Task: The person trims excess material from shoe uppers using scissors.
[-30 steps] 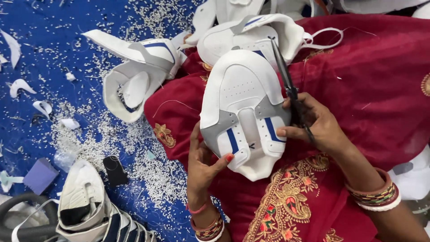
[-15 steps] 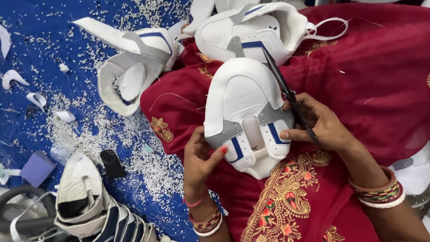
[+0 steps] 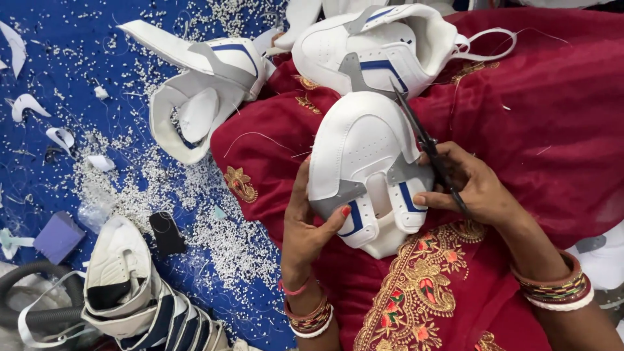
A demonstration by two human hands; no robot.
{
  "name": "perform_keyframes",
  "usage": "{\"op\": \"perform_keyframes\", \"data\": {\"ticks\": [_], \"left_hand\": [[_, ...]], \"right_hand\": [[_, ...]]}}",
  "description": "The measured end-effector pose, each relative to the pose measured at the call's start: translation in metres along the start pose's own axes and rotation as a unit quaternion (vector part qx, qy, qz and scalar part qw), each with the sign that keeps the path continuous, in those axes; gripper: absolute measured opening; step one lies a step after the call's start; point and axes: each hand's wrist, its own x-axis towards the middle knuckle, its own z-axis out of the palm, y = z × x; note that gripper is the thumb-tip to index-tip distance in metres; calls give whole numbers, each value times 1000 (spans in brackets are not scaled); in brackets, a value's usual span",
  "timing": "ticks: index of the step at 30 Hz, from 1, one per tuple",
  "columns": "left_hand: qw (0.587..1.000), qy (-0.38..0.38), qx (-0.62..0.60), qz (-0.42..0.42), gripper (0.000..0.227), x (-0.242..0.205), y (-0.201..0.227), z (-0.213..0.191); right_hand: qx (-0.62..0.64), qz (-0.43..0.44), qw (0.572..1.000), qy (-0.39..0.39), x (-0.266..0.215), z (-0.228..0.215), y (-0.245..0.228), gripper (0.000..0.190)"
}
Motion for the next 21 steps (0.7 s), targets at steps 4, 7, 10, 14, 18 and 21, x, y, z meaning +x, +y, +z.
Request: {"op": "perform_keyframes", "data": {"ticks": [4, 7, 10, 14, 18, 21], "left_hand": [[1000, 1, -11, 2, 99, -1, -7, -5], [999, -9, -39, 10, 101, -2, -14, -9], [1000, 1, -27, 11, 102, -1, -17, -9], [1000, 9, -14, 19, 102, 1, -30, -17], [1000, 17, -6, 4, 101, 5, -29, -16], [1000, 10, -21, 5, 99, 9, -26, -15]], "right_hand": [[14, -25, 1000, 0, 0, 1, -1, 60], [14, -14, 1000, -5, -1, 2, -3, 59], [17, -33, 999, -8, -3, 2, -3, 58], [-1, -6, 1000, 6, -4, 4, -4, 59], [0, -5, 1000, 1, -3, 7, -19, 59], [-7, -18, 1000, 0, -2, 7, -21, 61]]}}
